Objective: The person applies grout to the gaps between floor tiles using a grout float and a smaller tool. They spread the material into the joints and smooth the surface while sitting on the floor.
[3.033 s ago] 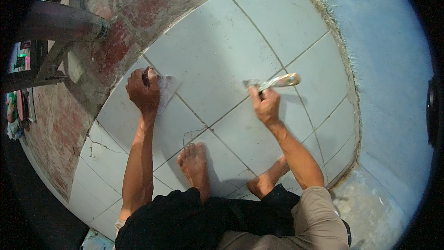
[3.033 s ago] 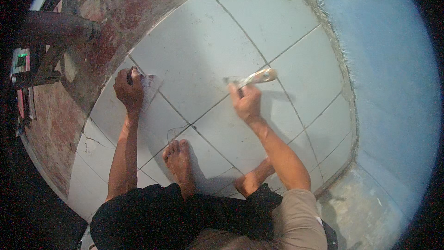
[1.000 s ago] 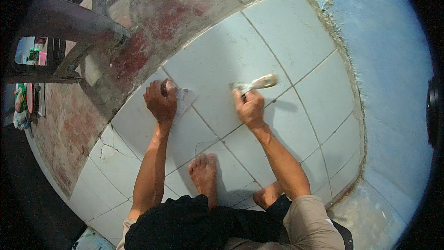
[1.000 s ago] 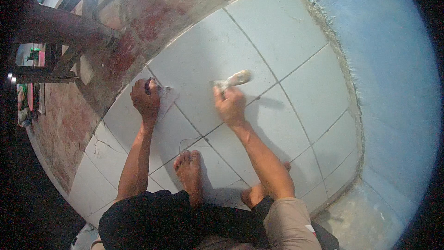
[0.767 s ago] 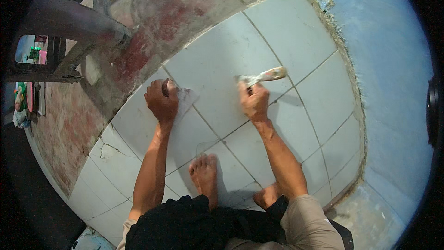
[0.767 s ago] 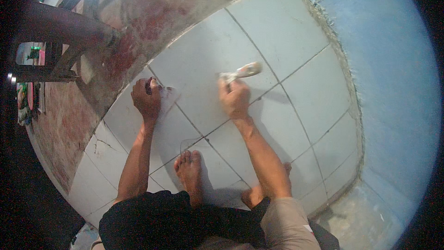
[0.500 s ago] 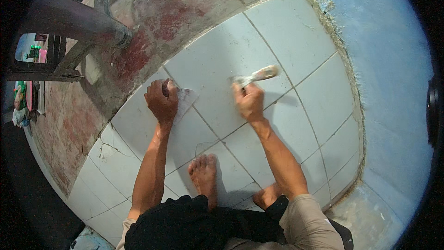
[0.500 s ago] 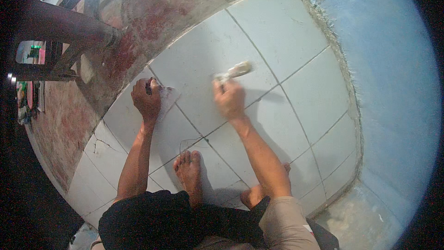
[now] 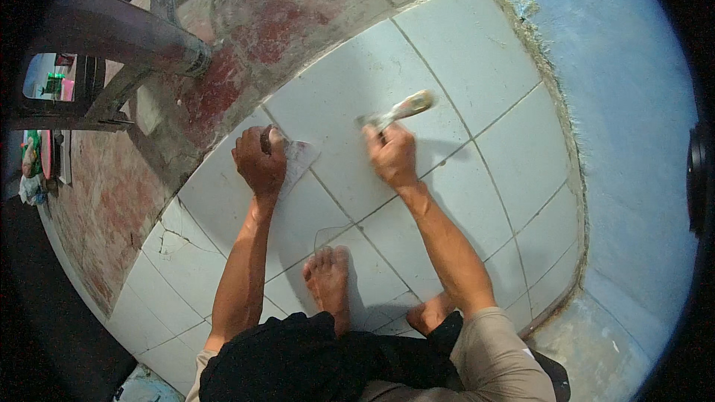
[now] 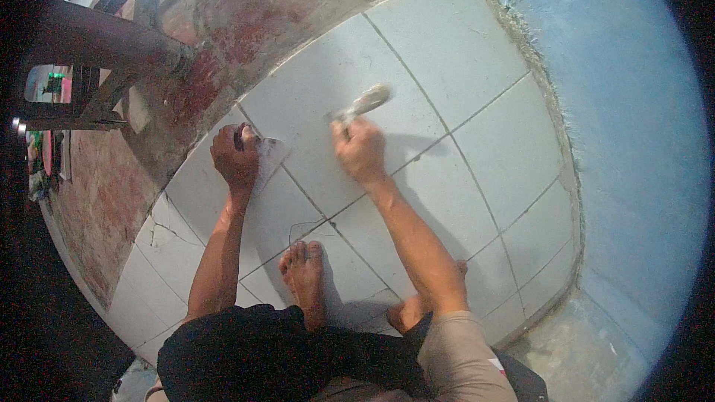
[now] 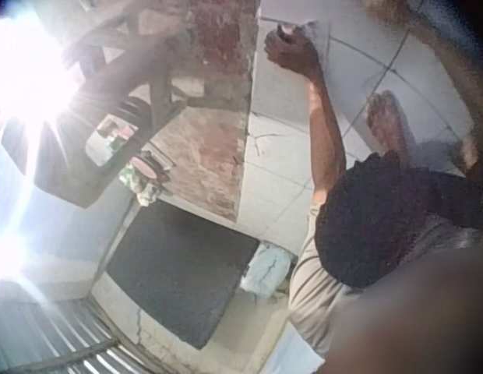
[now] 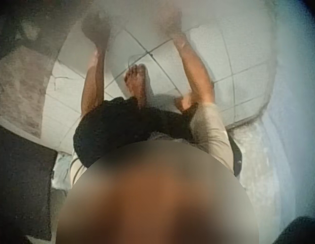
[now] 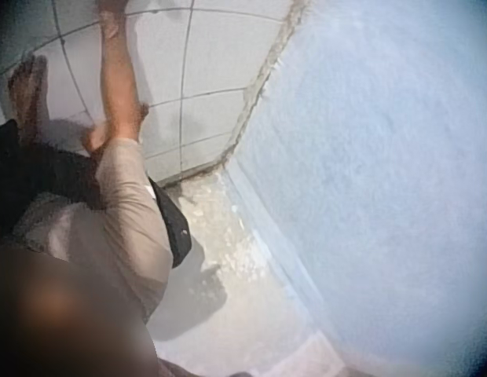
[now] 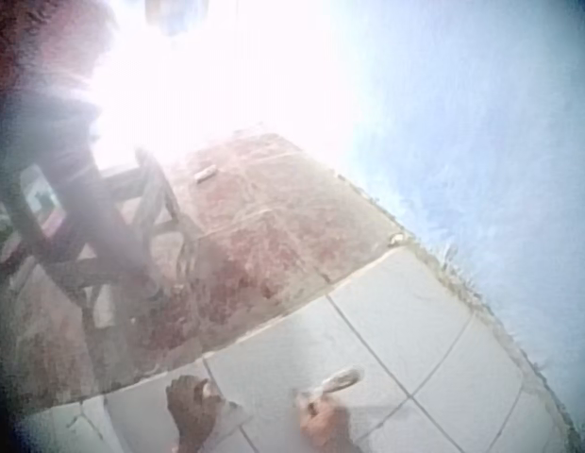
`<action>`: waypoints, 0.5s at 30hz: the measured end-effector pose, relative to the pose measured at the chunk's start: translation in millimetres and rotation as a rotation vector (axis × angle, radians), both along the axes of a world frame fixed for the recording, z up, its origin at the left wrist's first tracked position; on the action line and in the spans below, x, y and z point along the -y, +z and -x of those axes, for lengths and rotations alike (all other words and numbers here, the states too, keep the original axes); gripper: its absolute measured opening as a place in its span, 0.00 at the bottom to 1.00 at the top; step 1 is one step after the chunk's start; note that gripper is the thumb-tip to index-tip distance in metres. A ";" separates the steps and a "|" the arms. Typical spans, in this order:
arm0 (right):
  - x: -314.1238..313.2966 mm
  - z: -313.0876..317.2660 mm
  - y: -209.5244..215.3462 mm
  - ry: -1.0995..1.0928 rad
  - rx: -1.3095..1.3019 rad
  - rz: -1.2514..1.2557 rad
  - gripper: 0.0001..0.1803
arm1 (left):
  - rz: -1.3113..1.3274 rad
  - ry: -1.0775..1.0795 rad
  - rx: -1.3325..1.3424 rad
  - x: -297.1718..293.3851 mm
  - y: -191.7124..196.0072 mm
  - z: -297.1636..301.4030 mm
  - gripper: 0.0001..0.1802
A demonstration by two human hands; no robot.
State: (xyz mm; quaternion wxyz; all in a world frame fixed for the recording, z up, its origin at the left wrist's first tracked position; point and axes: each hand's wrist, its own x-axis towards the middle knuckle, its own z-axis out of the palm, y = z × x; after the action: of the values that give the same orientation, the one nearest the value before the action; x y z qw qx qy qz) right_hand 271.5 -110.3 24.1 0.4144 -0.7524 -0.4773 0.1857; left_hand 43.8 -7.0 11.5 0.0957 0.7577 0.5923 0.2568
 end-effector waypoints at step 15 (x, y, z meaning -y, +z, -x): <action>-4.4 -45.6 -10.7 -0.191 0.126 0.040 0.13 | -0.063 -0.015 -0.002 -3.2 -4.8 2.0 0.10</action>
State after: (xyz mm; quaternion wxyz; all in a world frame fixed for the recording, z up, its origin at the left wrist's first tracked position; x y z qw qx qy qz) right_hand 317.0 -105.9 13.4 0.3843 -0.8126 -0.4249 0.1070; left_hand 41.8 -3.8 6.7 0.0733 0.7650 0.5782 0.2740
